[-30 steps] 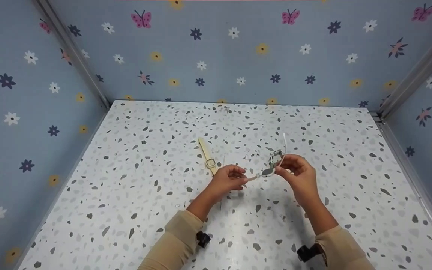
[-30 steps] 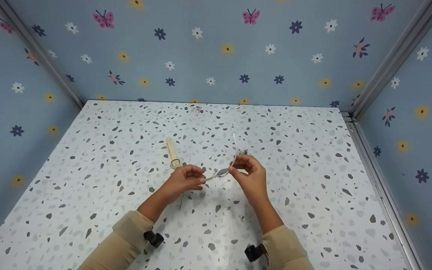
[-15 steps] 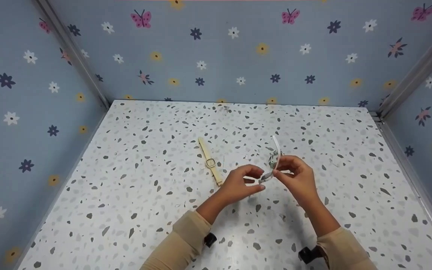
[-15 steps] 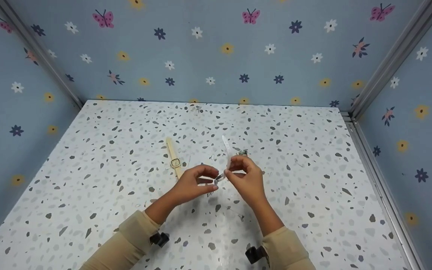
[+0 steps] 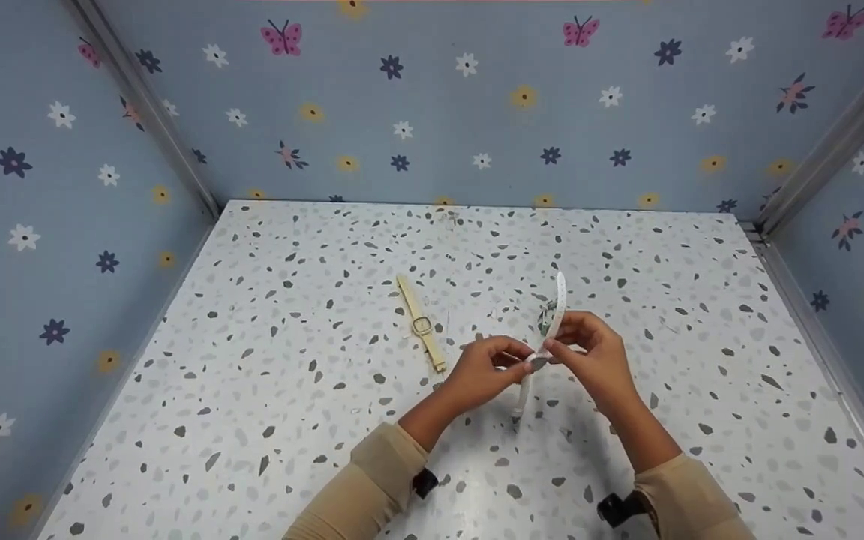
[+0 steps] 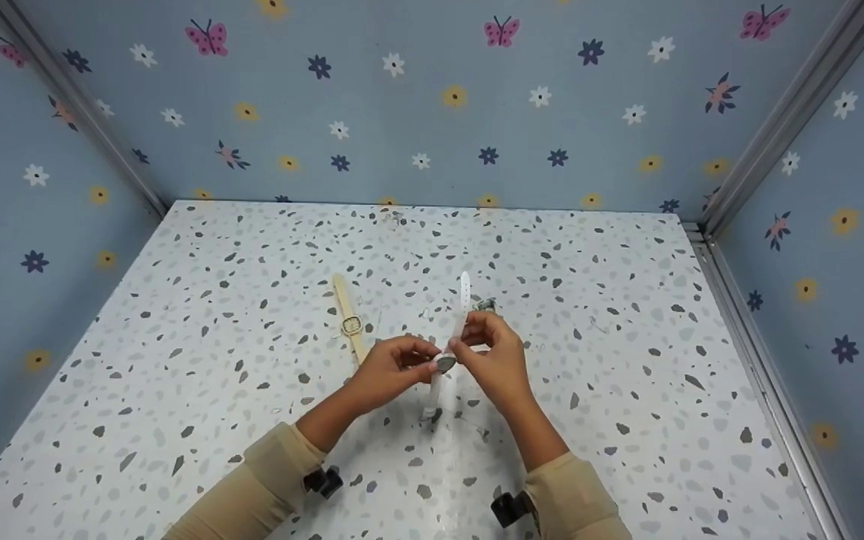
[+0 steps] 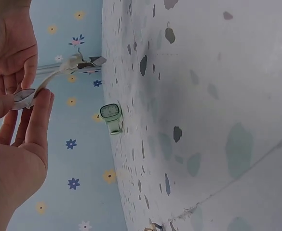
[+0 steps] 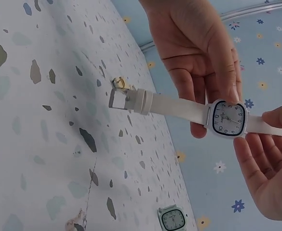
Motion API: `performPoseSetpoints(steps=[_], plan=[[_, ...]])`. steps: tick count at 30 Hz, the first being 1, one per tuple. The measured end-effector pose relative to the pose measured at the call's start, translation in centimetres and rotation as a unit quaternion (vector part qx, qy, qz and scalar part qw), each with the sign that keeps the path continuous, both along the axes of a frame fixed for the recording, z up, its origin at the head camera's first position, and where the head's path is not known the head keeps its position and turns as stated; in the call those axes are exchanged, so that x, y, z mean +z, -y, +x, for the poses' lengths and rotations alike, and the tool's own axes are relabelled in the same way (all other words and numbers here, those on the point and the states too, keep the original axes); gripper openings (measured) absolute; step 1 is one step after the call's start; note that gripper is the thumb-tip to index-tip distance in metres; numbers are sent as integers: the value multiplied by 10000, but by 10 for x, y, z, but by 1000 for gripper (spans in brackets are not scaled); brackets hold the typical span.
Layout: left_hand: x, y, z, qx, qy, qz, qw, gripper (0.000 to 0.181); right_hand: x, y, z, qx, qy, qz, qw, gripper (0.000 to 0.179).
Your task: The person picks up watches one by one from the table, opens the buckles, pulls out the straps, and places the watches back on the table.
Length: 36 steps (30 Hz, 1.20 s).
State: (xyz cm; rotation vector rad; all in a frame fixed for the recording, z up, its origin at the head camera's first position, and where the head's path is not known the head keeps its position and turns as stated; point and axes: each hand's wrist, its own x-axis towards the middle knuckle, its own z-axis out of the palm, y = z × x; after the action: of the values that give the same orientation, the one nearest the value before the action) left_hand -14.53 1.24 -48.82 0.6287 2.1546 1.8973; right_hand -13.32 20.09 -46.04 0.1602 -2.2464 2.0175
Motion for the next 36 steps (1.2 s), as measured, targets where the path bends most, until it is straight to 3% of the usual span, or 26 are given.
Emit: performPoseSetpoints(steps=[4, 9, 16, 21, 24, 31, 36], plan=[[1, 2, -1, -161, 565, 465, 9972, 17, 0, -2, -2, 74, 173, -221, 9996, 29], [0, 3, -3, -215, 932, 701, 9929, 18, 0, -3, -3, 109, 273, -567, 9980, 29], [31, 10, 6, -278, 905, 540, 9940, 19, -2, -1, -3, 227, 248, -595, 9977, 27], [39, 11, 5, -225, 866, 369, 9953, 17, -2, 3, -3, 308, 276, -421, 9983, 27], [35, 10, 2, -248, 906, 326, 9950, 16, -3, 4, -3, 363, 257, -358, 9984, 26], [9, 7, -8, -307, 1187, 529, 9911, 16, -5, 4, -3, 406, 273, -389, 9980, 26], [2, 9, -10, -333, 1347, 769, 9873, 16, -6, 2, -3, 514, 413, -267, 9975, 28]])
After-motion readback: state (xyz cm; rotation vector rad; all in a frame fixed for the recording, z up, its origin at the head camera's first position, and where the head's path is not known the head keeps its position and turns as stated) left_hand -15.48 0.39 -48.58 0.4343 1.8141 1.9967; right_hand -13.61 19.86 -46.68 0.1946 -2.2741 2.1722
